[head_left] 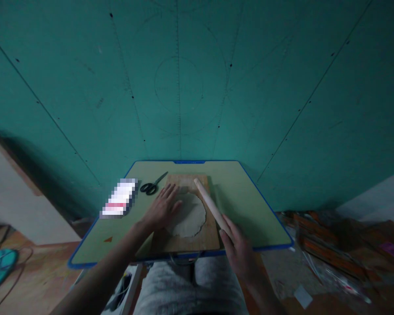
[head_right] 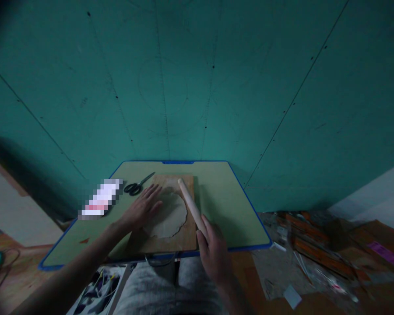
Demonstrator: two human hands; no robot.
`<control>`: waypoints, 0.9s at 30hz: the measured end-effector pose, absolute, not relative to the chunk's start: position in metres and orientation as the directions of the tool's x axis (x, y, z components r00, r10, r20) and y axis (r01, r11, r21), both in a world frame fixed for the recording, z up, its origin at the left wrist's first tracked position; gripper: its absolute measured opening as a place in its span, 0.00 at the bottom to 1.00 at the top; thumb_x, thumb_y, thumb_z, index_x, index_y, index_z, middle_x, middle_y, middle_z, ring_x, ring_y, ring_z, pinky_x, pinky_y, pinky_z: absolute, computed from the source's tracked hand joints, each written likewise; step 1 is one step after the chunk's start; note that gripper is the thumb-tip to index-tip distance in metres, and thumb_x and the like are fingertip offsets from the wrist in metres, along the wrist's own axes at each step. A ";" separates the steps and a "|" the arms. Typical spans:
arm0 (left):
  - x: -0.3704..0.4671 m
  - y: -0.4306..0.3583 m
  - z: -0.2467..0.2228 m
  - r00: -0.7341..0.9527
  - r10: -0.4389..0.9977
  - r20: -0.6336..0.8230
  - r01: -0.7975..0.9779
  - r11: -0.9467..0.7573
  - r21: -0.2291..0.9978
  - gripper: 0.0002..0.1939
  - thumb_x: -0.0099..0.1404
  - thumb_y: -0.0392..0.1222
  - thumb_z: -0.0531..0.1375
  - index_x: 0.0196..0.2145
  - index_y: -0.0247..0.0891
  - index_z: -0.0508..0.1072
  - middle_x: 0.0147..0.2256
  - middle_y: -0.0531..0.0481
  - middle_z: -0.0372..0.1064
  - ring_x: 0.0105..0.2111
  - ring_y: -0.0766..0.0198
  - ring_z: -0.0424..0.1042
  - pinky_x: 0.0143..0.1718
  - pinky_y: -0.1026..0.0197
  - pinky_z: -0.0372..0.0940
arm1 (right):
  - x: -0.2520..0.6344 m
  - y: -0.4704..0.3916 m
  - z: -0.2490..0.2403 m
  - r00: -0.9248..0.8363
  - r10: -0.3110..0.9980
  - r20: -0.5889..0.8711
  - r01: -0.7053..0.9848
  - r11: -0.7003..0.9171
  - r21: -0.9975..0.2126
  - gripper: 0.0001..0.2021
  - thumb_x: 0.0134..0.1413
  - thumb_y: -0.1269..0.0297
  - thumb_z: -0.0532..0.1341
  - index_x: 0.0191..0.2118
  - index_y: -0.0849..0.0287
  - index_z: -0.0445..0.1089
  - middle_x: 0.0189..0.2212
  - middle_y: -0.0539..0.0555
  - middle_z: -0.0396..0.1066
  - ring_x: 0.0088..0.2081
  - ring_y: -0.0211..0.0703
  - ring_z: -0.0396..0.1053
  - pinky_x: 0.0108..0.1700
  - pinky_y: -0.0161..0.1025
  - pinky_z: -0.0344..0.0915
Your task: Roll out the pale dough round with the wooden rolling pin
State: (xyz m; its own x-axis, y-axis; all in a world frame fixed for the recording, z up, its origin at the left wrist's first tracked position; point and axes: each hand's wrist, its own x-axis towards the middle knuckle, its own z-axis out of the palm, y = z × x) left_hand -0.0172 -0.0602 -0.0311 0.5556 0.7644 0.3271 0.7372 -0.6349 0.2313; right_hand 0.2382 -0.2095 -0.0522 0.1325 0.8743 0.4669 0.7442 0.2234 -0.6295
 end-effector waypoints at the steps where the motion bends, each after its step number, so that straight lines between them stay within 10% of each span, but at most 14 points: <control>1: -0.020 -0.061 -0.029 0.523 0.774 0.357 0.742 -0.619 0.255 0.32 0.74 0.56 0.42 0.66 0.34 0.57 0.66 0.35 0.54 0.68 0.48 0.48 0.65 0.41 0.52 | 0.233 -0.210 -0.048 0.094 0.871 0.482 0.751 0.256 -0.609 0.20 0.67 0.59 0.52 0.59 0.60 0.67 0.50 0.62 0.75 0.50 0.51 0.74 0.49 0.46 0.74; 17: 0.019 -0.045 -0.007 0.679 0.711 0.181 0.713 -0.698 0.067 0.28 0.69 0.41 0.49 0.65 0.33 0.61 0.67 0.36 0.52 0.69 0.46 0.46 0.67 0.40 0.47 | 0.188 -0.203 -0.043 -0.152 0.830 0.536 0.802 0.420 -0.424 0.22 0.64 0.67 0.53 0.62 0.63 0.64 0.57 0.65 0.69 0.60 0.55 0.63 0.58 0.56 0.68; 27: 0.060 -0.024 0.002 0.705 0.702 0.101 0.695 -0.712 0.099 0.29 0.73 0.54 0.44 0.66 0.41 0.60 0.67 0.43 0.53 0.69 0.50 0.48 0.67 0.42 0.45 | 0.204 -0.208 -0.036 -0.204 0.875 0.440 0.814 0.401 -0.420 0.29 0.65 0.69 0.52 0.70 0.55 0.49 0.63 0.57 0.63 0.67 0.54 0.53 0.65 0.60 0.58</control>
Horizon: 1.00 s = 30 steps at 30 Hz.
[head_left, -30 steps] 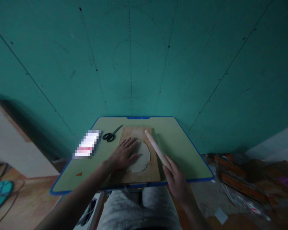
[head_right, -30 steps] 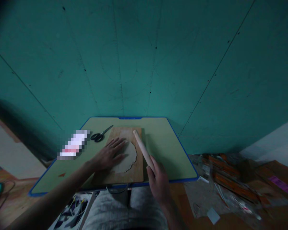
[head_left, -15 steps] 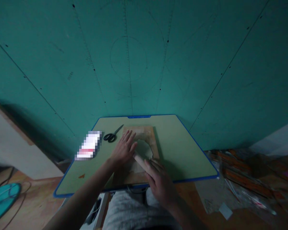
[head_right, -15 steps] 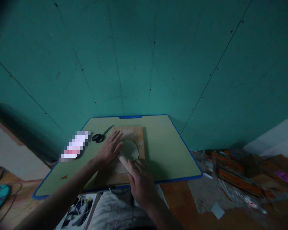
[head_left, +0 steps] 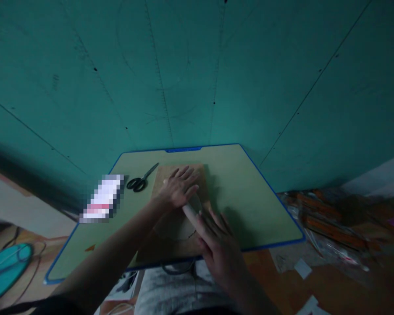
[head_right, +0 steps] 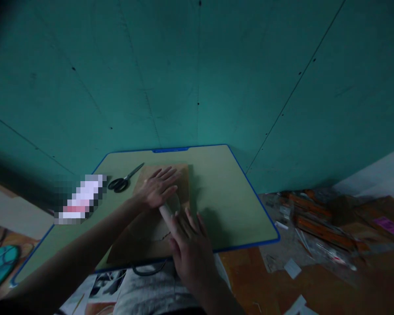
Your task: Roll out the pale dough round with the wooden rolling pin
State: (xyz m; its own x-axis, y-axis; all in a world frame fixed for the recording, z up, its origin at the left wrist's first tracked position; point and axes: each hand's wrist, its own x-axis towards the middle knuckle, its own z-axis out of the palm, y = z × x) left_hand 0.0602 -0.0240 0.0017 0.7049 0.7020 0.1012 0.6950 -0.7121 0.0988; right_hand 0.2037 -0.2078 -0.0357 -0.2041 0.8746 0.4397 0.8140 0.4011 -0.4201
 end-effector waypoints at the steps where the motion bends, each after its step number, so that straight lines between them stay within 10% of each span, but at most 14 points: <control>1: 0.065 -0.022 0.003 0.707 0.702 0.089 0.693 -0.712 0.115 0.29 0.73 0.55 0.43 0.66 0.41 0.60 0.67 0.43 0.53 0.68 0.49 0.48 0.67 0.42 0.45 | 0.207 -0.208 -0.035 -0.192 0.883 0.429 0.816 0.386 -0.430 0.30 0.65 0.67 0.53 0.70 0.55 0.48 0.63 0.57 0.63 0.68 0.55 0.53 0.65 0.62 0.57; 17: 0.138 0.007 0.000 0.649 0.735 0.198 0.705 -0.678 0.207 0.30 0.73 0.58 0.42 0.54 0.34 0.70 0.55 0.38 0.69 0.58 0.50 0.65 0.58 0.48 0.60 | 0.234 -0.195 -0.047 -0.035 0.915 0.403 0.874 0.224 -0.432 0.23 0.69 0.66 0.45 0.65 0.62 0.61 0.65 0.62 0.60 0.68 0.55 0.53 0.64 0.61 0.59; 26: 0.049 -0.006 -0.006 0.727 0.671 0.145 0.653 -0.741 0.153 0.28 0.74 0.53 0.41 0.65 0.44 0.61 0.65 0.47 0.58 0.67 0.53 0.52 0.66 0.45 0.49 | 0.171 -0.195 -0.005 -0.529 0.720 0.448 0.643 0.685 -0.342 0.16 0.62 0.65 0.56 0.52 0.63 0.72 0.61 0.60 0.66 0.65 0.48 0.56 0.66 0.47 0.56; 30: 0.019 -0.005 -0.008 0.786 0.610 0.100 0.593 -0.790 0.156 0.29 0.73 0.51 0.41 0.68 0.44 0.55 0.68 0.47 0.51 0.68 0.53 0.49 0.66 0.44 0.48 | 0.143 -0.177 0.009 -0.676 0.619 0.399 0.518 0.785 -0.340 0.08 0.58 0.64 0.59 0.38 0.60 0.75 0.40 0.54 0.78 0.42 0.41 0.73 0.50 0.39 0.67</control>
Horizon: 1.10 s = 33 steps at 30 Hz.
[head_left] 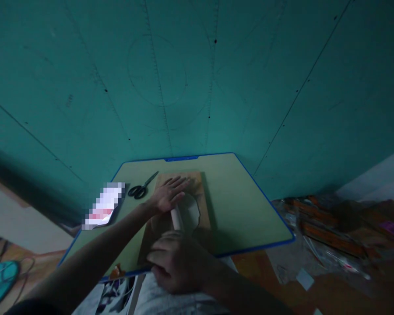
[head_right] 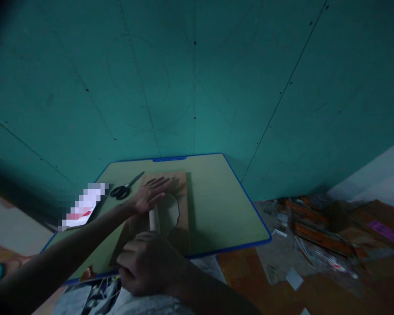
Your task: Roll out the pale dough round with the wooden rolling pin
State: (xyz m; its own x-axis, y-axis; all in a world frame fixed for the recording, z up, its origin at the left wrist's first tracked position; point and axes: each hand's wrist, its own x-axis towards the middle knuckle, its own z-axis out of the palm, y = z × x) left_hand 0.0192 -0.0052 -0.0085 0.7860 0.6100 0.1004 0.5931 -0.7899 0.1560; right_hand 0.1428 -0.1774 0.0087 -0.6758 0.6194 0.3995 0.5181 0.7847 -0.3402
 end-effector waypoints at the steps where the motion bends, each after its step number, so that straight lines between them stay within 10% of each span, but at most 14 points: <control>1: 0.017 -0.005 -0.008 0.793 0.602 0.090 0.585 -0.795 0.159 0.29 0.73 0.52 0.41 0.68 0.43 0.55 0.68 0.47 0.50 0.69 0.52 0.48 0.66 0.43 0.48 | 0.138 -0.173 0.009 -0.687 0.621 0.377 0.517 0.782 -0.348 0.08 0.57 0.62 0.60 0.34 0.59 0.75 0.34 0.52 0.78 0.36 0.40 0.73 0.43 0.38 0.67; 6: 0.032 -0.005 -0.004 0.795 0.603 0.066 0.582 -0.790 0.192 0.30 0.73 0.53 0.39 0.68 0.43 0.56 0.68 0.49 0.52 0.69 0.51 0.47 0.66 0.44 0.47 | 0.129 -0.168 -0.001 -0.642 0.667 0.378 0.535 0.742 -0.403 0.12 0.55 0.59 0.60 0.24 0.58 0.72 0.23 0.48 0.75 0.24 0.38 0.67 0.32 0.38 0.60; 24: 0.104 -0.014 0.011 0.754 0.650 0.092 0.608 -0.744 0.279 0.25 0.75 0.50 0.42 0.58 0.39 0.70 0.59 0.48 0.68 0.64 0.54 0.57 0.64 0.49 0.52 | 0.157 -0.206 -0.021 -0.521 0.753 0.402 0.533 0.655 -0.535 0.11 0.52 0.61 0.64 0.21 0.56 0.69 0.21 0.48 0.68 0.34 0.42 0.63 0.60 0.48 0.53; 33: 0.135 -0.020 0.007 0.733 0.664 0.150 0.619 -0.742 0.259 0.20 0.74 0.51 0.47 0.45 0.39 0.75 0.47 0.44 0.75 0.53 0.54 0.69 0.56 0.49 0.60 | 0.174 -0.198 -0.028 -0.539 0.703 0.464 0.575 0.710 -0.407 0.14 0.50 0.63 0.61 0.18 0.57 0.62 0.17 0.47 0.63 0.28 0.39 0.62 0.48 0.45 0.62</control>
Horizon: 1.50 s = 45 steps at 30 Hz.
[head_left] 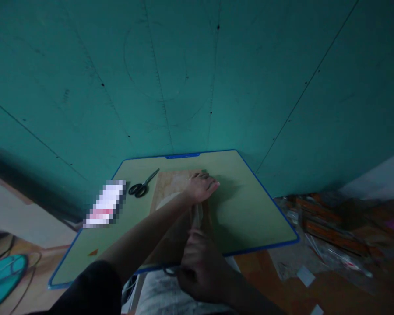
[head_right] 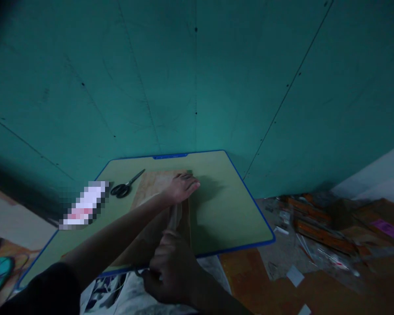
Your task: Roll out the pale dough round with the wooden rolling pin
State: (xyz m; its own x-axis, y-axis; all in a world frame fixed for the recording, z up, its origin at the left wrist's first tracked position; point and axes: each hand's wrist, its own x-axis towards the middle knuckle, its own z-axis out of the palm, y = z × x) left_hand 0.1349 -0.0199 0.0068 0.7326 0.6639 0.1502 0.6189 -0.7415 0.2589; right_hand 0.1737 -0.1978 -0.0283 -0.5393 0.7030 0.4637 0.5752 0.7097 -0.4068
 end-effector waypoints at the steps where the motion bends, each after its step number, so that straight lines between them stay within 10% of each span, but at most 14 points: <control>1: 0.133 -0.020 0.007 0.730 0.665 0.159 0.619 -0.742 0.257 0.20 0.74 0.50 0.48 0.44 0.39 0.75 0.47 0.44 0.75 0.52 0.54 0.70 0.56 0.50 0.60 | 0.173 -0.192 -0.028 -0.587 0.667 0.458 0.571 0.743 -0.349 0.14 0.49 0.61 0.61 0.17 0.56 0.62 0.16 0.47 0.63 0.25 0.39 0.60 0.43 0.43 0.63; 7: 0.093 -0.023 0.004 0.707 0.683 0.183 0.636 -0.728 0.257 0.12 0.71 0.44 0.53 0.43 0.40 0.75 0.47 0.44 0.75 0.54 0.54 0.69 0.56 0.49 0.62 | 0.137 -0.176 -0.020 -0.687 0.599 0.411 0.564 0.796 -0.218 0.13 0.50 0.57 0.59 0.20 0.57 0.69 0.15 0.50 0.68 0.19 0.39 0.63 0.30 0.40 0.60; 21: 0.040 -0.016 -0.013 0.765 0.614 0.194 0.509 -0.761 0.402 0.24 0.75 0.48 0.43 0.60 0.37 0.65 0.61 0.40 0.64 0.63 0.55 0.60 0.64 0.48 0.57 | 0.063 -0.153 0.017 -0.855 0.519 0.020 0.447 0.755 -0.479 0.15 0.56 0.49 0.62 0.35 0.55 0.77 0.28 0.50 0.79 0.30 0.44 0.76 0.29 0.36 0.65; 37: 0.081 -0.052 -0.003 0.756 0.642 0.125 0.501 -0.691 0.520 0.25 0.75 0.51 0.43 0.61 0.37 0.64 0.62 0.41 0.62 0.63 0.55 0.59 0.64 0.51 0.56 | 0.068 -0.195 -0.023 -0.671 0.588 0.452 0.426 0.804 -0.414 0.16 0.58 0.60 0.58 0.20 0.57 0.68 0.13 0.47 0.65 0.22 0.41 0.68 0.31 0.39 0.67; 45: 0.104 -0.072 -0.005 0.710 0.690 0.141 0.564 -0.676 0.474 0.25 0.75 0.51 0.43 0.60 0.36 0.65 0.60 0.41 0.64 0.62 0.55 0.61 0.61 0.51 0.60 | 0.089 -0.216 -0.037 -0.596 0.573 0.562 0.294 0.807 -0.512 0.12 0.58 0.69 0.58 0.24 0.57 0.72 0.26 0.49 0.76 0.37 0.39 0.73 0.44 0.37 0.68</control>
